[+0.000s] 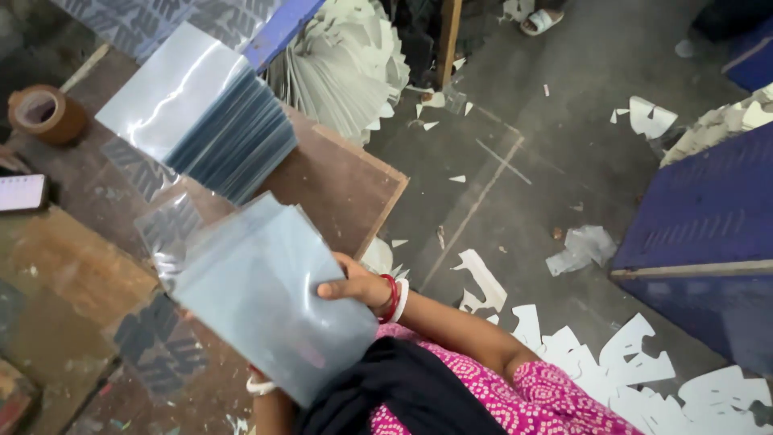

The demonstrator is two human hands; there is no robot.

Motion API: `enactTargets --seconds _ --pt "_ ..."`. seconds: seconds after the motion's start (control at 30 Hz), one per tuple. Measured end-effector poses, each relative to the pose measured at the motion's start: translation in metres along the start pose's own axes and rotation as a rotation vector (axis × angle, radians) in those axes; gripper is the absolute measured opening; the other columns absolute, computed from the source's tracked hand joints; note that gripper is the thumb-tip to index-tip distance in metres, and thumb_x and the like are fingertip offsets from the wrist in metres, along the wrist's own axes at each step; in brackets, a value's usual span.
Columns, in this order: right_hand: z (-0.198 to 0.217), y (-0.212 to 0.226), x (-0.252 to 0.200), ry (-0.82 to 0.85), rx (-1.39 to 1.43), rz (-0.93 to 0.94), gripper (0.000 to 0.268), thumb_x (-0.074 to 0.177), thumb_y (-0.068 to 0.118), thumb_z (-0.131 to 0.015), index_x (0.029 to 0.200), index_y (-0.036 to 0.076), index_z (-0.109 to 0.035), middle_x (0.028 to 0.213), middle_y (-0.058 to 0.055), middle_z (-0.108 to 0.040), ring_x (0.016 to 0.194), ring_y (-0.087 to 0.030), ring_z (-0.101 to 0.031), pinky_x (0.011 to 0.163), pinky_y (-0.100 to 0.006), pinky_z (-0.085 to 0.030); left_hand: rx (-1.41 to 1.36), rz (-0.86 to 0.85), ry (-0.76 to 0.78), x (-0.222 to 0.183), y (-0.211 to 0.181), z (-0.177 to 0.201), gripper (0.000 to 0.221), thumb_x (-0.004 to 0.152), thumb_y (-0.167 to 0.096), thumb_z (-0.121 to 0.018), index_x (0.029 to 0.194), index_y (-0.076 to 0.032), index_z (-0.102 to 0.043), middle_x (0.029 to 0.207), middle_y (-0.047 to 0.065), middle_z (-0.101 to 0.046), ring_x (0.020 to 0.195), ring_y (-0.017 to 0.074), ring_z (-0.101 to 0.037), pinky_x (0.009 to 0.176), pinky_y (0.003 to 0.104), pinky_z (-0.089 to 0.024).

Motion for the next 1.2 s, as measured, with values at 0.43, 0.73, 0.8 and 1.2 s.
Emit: enactTargets --seconds 0.43,0.73,0.8,1.2 --pt "0.092 -0.037 -0.013 -0.268 -0.238 -0.229 0.072 0.080 0.035 -0.084 0.139 0.003 -0.058 0.120 -0.009 -0.070 0.105 -0.017 -0.068 0.090 -0.033 -0.056 0.131 0.281 -0.321 -0.052 0.073 0.064 0.072 0.091 -0.043 -0.059 0.153 -0.015 -0.037 0.148 0.012 -0.050 0.132 0.0297 -0.052 0.105 0.049 -0.045" --pt "0.062 -0.057 -0.010 -0.210 -0.501 -0.275 0.083 0.073 0.047 -0.087 0.137 0.000 -0.062 0.125 -0.013 -0.069 0.116 -0.020 -0.063 0.098 -0.034 -0.051 0.308 0.357 -0.393 -0.087 0.143 0.223 0.077 0.085 -0.032 -0.068 0.151 -0.003 -0.040 0.134 0.021 -0.059 0.116 0.0396 -0.060 0.093 0.057 -0.051" --pt "0.064 -0.058 -0.005 -0.206 -0.529 -0.277 0.087 0.072 0.049 -0.087 0.139 0.000 -0.060 0.127 -0.012 -0.068 0.118 -0.020 -0.063 0.099 -0.034 -0.051 0.199 0.459 -0.499 -0.097 0.138 0.205 0.075 0.087 -0.039 -0.062 0.152 -0.008 -0.039 0.137 0.016 -0.058 0.118 0.0361 -0.059 0.096 0.055 -0.048" --pt "0.048 -0.057 0.031 -0.078 -1.137 -0.227 0.102 0.069 0.065 -0.081 0.148 0.006 -0.054 0.134 -0.022 -0.067 0.122 -0.034 -0.066 0.103 -0.039 -0.051 -0.165 0.387 -0.716 -0.107 0.151 0.196 0.072 0.091 -0.059 -0.057 0.146 -0.014 -0.051 0.146 0.006 -0.055 0.127 0.0291 -0.054 0.106 0.051 -0.041"
Point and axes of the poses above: each hand's wrist, its own x-axis towards the middle knuckle, its own z-axis out of the back of the hand, y = z × x, the point moved 10 cm from there along x, towards the middle knuckle
